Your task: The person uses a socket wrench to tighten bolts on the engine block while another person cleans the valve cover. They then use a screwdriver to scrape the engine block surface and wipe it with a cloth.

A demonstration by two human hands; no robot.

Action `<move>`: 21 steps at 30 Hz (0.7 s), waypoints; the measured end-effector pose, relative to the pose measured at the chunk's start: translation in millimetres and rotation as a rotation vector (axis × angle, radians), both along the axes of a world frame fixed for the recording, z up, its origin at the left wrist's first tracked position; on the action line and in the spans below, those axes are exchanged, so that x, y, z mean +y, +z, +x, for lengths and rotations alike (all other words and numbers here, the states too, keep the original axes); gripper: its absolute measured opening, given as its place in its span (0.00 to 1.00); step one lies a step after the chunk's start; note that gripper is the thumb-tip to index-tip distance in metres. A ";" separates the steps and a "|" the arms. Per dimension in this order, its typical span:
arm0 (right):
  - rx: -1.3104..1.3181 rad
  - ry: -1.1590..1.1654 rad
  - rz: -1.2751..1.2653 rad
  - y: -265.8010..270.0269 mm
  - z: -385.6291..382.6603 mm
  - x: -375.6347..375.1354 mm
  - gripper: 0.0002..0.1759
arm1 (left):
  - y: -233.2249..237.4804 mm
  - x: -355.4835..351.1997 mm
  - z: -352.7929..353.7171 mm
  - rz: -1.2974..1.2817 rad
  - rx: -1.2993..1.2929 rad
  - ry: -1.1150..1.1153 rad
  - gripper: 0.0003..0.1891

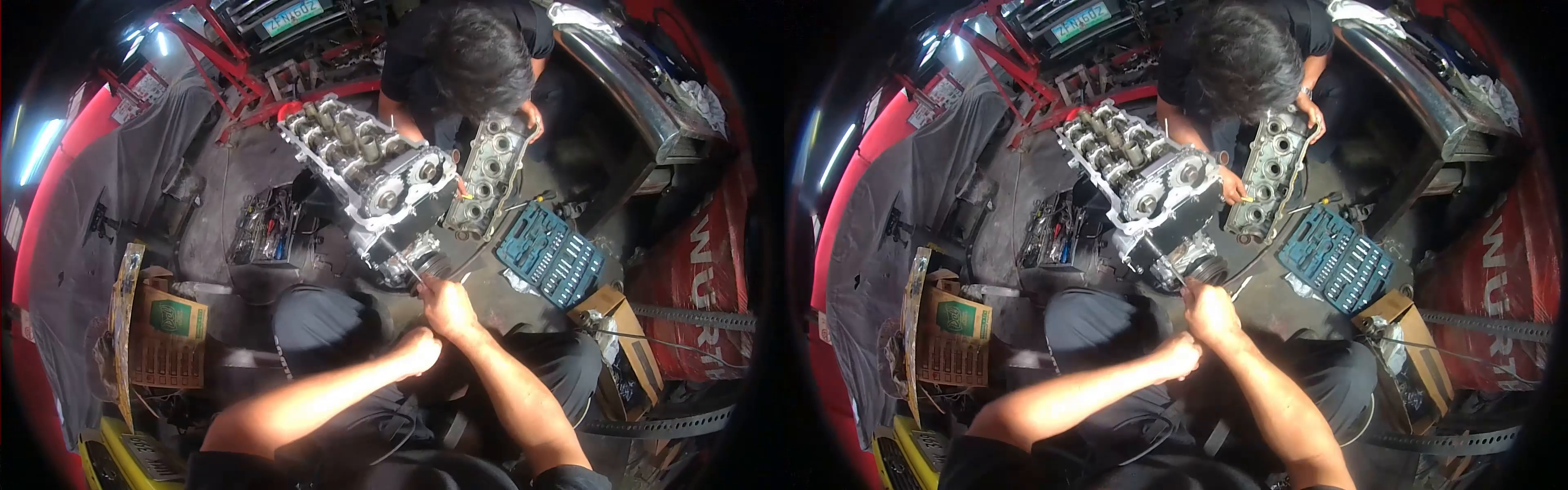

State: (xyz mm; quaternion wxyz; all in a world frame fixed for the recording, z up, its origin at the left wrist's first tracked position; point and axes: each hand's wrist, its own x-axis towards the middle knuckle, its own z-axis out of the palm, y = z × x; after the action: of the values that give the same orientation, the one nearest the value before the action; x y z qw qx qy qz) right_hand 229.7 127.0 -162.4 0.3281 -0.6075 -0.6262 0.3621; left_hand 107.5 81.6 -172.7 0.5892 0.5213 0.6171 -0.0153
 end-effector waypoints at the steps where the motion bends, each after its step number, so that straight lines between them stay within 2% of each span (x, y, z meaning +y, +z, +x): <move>1: -0.012 0.037 -0.052 4.0 2.6 1.0 0.17 | -24.1 -6.7 -8.3 0.323 0.021 -0.205 0.15; 2: -0.050 0.026 -0.052 8.6 2.3 -0.1 0.17 | -46.2 -13.4 -16.1 0.683 0.111 -0.373 0.12; 5: -0.123 0.013 -0.064 15.0 -3.3 -3.0 0.17 | -2.1 -7.0 -3.5 0.353 0.130 -0.300 0.11; 8: -0.115 0.026 -0.095 17.6 -1.6 1.3 0.17 | 16.0 0.0 2.1 0.356 0.135 -0.415 0.14; 10: -0.089 0.052 -0.114 15.7 0.6 3.4 0.17 | 18.8 -1.6 3.7 0.384 0.114 -0.379 0.16; 12: -0.036 0.037 -0.066 7.1 1.2 2.3 0.18 | -32.9 -4.5 -5.4 0.567 0.188 -0.573 0.13; 13: -0.011 0.032 -0.040 3.9 2.7 3.6 0.19 | -36.3 -2.5 -2.2 0.661 0.224 -0.668 0.12; 14: 0.007 0.034 -0.042 2.0 3.3 4.1 0.18 | -39.8 -2.2 0.8 0.674 0.338 -0.987 0.11; 15: 0.031 0.034 -0.047 0.5 2.6 4.0 0.18 | -14.4 1.0 10.2 0.670 0.452 -1.311 0.10; 17: 0.064 0.039 -0.045 0.5 3.1 5.1 0.18 | 12.4 5.7 24.0 0.618 0.594 -1.711 0.10; 19: 0.088 0.047 -0.032 4.0 3.7 5.5 0.18 | 19.9 7.1 31.7 0.542 0.653 -1.862 0.10; 21: 0.083 0.041 -0.050 2.3 3.1 5.5 0.17 | -5.5 5.2 28.1 0.448 0.719 -1.891 0.10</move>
State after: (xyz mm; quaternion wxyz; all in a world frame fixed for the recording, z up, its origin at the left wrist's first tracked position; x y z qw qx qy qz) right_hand 232.7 132.5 -160.1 0.3311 -0.5869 -0.6151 0.4093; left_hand 135.6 86.9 -178.2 0.0072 0.8553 0.0840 -0.5113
